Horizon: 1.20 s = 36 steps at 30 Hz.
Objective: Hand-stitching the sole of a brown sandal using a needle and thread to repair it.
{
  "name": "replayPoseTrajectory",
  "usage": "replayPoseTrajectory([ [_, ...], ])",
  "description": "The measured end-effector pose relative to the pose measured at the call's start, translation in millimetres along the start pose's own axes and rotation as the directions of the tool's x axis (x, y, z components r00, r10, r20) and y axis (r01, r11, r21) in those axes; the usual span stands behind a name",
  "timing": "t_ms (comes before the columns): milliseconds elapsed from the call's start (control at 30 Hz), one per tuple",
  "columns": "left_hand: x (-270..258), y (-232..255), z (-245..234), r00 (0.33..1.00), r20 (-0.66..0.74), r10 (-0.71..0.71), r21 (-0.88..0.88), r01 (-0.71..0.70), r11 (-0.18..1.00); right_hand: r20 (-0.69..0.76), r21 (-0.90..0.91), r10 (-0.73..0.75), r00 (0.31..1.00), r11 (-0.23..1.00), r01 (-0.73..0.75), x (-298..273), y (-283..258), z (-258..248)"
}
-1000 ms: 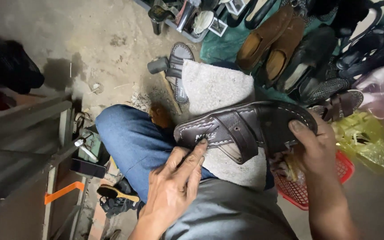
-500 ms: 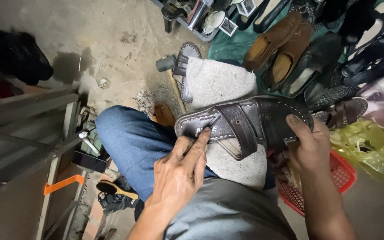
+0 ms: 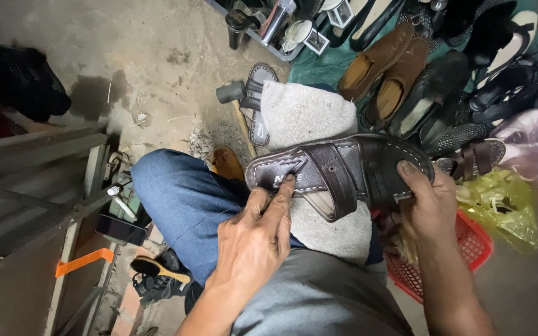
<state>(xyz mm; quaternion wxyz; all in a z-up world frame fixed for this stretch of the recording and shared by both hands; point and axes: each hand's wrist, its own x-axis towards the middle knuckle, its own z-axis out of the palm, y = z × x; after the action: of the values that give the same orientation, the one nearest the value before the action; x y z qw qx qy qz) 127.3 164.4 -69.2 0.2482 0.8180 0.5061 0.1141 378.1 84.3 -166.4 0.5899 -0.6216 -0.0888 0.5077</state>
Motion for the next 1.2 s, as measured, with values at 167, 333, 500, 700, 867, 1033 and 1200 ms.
replayPoseTrajectory([
  [167,4,0,-1,1.0,-0.008,0.011,0.017,-0.011,1.0,0.063,0.019,-0.026,0.998,1.0,0.025,-6,-2,4],
  [333,8,-4,-2,1.0,0.027,0.016,0.032,-0.017,0.999,0.347,0.259,-0.129,0.929,0.965,0.038,4,55,-25],
  [500,6,-17,-2,1.0,-0.002,-0.005,-0.087,0.005,0.996,0.65,-0.427,-0.687,0.326,0.024,0.904,16,143,-92],
  [700,-12,-42,-47,0.945,0.286,-0.162,-0.371,0.265,0.89,0.732,-0.267,-0.182,0.657,0.81,0.522,-66,28,48],
  [867,-46,-95,-34,0.946,0.236,-0.221,-0.418,0.305,0.856,0.828,-0.276,-0.093,0.552,0.79,0.547,-81,5,112],
  [1033,-48,-126,-26,0.953,0.222,-0.204,-0.519,0.293,0.803,0.898,-0.165,-0.238,0.371,0.599,0.783,-83,7,137],
  [1200,-30,-141,-24,0.962,0.224,-0.159,-0.531,0.257,0.808,0.81,-0.195,-0.336,0.481,0.62,0.76,-79,15,146],
])
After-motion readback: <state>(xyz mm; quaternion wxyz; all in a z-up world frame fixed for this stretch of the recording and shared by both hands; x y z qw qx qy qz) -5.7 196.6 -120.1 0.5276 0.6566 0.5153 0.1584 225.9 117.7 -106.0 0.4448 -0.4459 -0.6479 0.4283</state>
